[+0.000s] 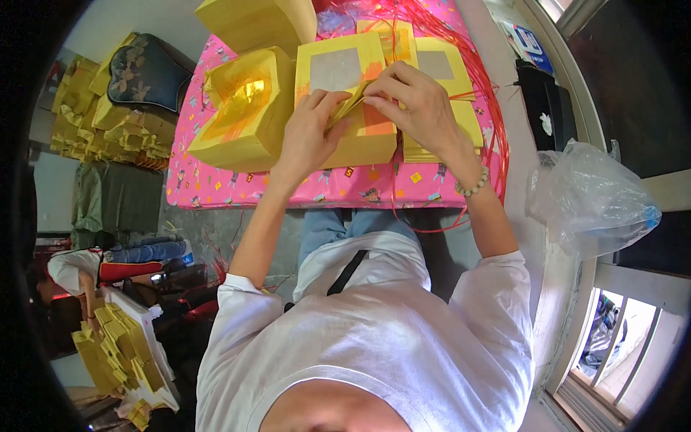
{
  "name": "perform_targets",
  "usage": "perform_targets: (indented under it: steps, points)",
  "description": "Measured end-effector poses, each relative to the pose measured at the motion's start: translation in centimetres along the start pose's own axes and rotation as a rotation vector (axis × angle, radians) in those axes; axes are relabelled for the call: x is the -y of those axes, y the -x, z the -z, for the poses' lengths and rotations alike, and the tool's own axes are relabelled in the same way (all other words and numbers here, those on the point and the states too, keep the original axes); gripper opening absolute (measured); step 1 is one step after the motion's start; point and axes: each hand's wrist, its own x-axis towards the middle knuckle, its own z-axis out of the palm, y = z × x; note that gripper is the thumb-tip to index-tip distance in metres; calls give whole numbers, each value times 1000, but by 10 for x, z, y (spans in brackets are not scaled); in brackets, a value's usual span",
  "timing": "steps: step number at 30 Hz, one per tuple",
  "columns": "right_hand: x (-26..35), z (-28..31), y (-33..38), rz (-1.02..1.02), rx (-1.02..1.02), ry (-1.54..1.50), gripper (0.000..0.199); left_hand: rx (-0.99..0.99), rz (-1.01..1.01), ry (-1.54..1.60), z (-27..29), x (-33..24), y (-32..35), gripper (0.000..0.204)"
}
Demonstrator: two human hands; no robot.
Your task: Folding and stacking sheets of yellow joss paper.
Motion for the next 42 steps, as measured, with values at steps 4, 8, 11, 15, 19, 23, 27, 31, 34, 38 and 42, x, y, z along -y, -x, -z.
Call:
perform_targets:
  steps: [4,8,11,15,19,23,27,31,34,38,42]
  points:
    - [-2,-10,-7,-211,-146,-208,26,-199,40,-65,-4,-2,-5,28]
    - [-25,-28,-3,-497,-150,-567,58,-553,-46,-80,2,2,-12,28]
    - [-27,-36,-10,-455,-160,-551,76,-708,-145,-29,17,0,-11,27]
    - [-18,-29,-25,-377,-195,-470,100,-717,-24,212,13,6,-1,17]
    - [-22,-34,-25,-322,-186,-469,109,-572,114,551,1,9,6,15]
    - [-26,-41,-21,-395,-142,-471,114,-612,135,737,-3,16,2,19]
    - [-30,-51,-27,-227,-154,-461,123,-584,213,888,-3,24,5,22]
    - [-35,-52,-26,-265,-50,-539,125,-449,153,910,-6,30,0,26]
    - [-34,-60,-30,-213,-11,-667,120,-422,43,835,-6,34,-5,30]
    - [-44,-64,-25,-294,27,-839,113,-343,40,927,6,21,-9,36]
    - [-37,-64,-28,-380,28,-944,88,-248,37,1002,8,26,-9,44]
